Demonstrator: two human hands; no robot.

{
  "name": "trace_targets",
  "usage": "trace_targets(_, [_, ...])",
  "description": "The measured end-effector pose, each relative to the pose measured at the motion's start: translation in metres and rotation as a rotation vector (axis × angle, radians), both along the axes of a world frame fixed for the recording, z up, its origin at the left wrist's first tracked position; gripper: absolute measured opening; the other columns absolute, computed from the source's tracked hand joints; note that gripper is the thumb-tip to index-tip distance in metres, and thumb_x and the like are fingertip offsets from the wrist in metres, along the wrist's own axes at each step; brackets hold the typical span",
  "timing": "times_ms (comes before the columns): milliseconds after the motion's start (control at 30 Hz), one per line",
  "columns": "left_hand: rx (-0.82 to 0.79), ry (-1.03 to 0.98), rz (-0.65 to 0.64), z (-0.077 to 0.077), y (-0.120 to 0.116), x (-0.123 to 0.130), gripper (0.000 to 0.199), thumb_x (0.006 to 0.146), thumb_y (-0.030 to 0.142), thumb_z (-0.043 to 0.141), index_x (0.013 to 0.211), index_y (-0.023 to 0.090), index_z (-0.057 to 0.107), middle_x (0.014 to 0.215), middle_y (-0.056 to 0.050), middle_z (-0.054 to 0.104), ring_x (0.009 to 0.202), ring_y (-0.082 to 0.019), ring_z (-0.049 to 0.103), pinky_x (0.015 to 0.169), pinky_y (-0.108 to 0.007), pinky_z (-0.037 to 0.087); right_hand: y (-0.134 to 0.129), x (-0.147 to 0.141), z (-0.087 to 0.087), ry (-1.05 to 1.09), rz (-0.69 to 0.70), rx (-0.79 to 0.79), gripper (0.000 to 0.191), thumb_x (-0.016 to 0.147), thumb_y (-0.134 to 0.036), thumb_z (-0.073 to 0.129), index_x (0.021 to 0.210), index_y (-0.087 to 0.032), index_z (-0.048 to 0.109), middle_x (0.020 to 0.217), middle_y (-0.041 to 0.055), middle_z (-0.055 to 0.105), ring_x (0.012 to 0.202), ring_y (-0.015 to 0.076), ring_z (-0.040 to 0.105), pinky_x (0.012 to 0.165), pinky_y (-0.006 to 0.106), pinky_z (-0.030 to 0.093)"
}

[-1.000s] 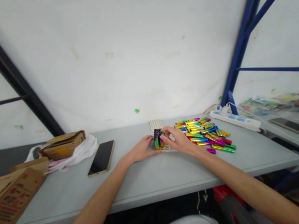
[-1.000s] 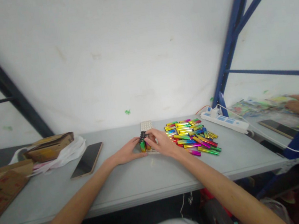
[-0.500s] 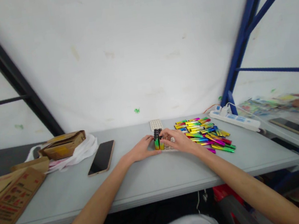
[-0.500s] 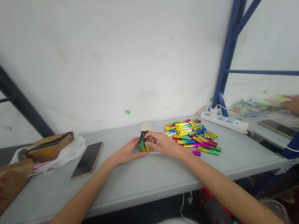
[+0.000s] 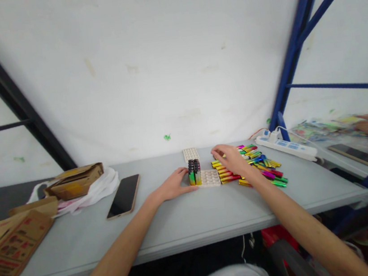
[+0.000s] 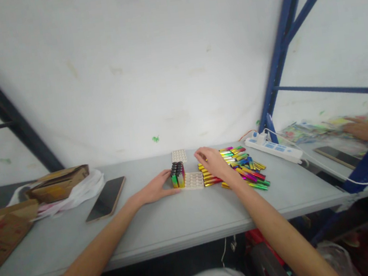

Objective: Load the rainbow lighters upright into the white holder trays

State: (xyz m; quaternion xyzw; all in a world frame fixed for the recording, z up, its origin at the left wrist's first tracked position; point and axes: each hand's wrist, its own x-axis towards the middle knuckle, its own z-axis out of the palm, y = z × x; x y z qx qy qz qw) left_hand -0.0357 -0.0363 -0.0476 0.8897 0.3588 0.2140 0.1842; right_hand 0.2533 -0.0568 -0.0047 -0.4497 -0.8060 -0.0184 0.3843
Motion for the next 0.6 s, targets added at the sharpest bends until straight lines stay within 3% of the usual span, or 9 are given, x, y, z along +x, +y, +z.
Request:
trace_targets(100, [-0.004, 0.021, 0.002, 0.0, 0.0, 0.0, 0.079, 0.08, 0.07, 0.071, 0.136, 0.015, 0.058, 0.142, -0.018, 0.057, 0.13, -0.037, 0.055, 0.117, -0.051, 0.041, 0.014, 0.04, 0.0, -0.161, -0.216, -0.081, 0.025, 0.093, -0.009, 0.051, 0.107, -0.011, 0.073, 0.107, 0.0159, 0.073, 0.1, 0.0232, 0.067, 0.095, 0.032, 0.047])
trace_targets(200, [0.003, 0.014, 0.006, 0.001, -0.001, 0.0, 0.078, 0.079, 0.071, 0.071, 0.133, 0.017, 0.059, 0.14, -0.017, 0.059, 0.128, -0.036, 0.057, 0.116, -0.051, 0.042, 0.021, 0.072, -0.008, -0.345, -0.329, -0.29, 0.047, 0.079, 0.007, 0.05, 0.116, -0.01, 0.073, 0.122, 0.0194, 0.071, 0.112, 0.0251, 0.067, 0.101, 0.032, 0.045])
trace_targets(300, [0.004, 0.006, 0.007, 0.002, -0.001, 0.0, 0.077, 0.078, 0.072, 0.071, 0.133, 0.019, 0.06, 0.138, -0.016, 0.06, 0.127, -0.036, 0.058, 0.115, -0.05, 0.043, 0.023, 0.085, -0.016, -0.454, -0.286, -0.414, 0.045, 0.079, 0.004, 0.053, 0.112, -0.014, 0.077, 0.117, 0.016, 0.075, 0.105, 0.0265, 0.07, 0.094, 0.032, 0.048])
trace_targets(467, [-0.017, -0.007, 0.008, 0.003, -0.001, 0.001, 0.079, 0.076, 0.073, 0.072, 0.132, 0.018, 0.06, 0.139, -0.017, 0.06, 0.127, -0.037, 0.058, 0.116, -0.051, 0.042, 0.024, 0.087, -0.017, -0.452, -0.253, -0.378, 0.03, 0.086, -0.005, 0.056, 0.102, -0.016, 0.079, 0.11, 0.0137, 0.077, 0.099, 0.026, 0.071, 0.09, 0.031, 0.049])
trace_targets(600, [-0.01, 0.016, 0.014, 0.004, -0.002, 0.001, 0.08, 0.077, 0.073, 0.071, 0.132, 0.016, 0.061, 0.138, -0.018, 0.06, 0.127, -0.038, 0.058, 0.115, -0.049, 0.042, 0.024, 0.086, -0.018, -0.445, -0.256, -0.333, 0.026, 0.093, -0.012, 0.055, 0.106, -0.013, 0.077, 0.112, 0.0163, 0.076, 0.102, 0.0268, 0.07, 0.094, 0.033, 0.048])
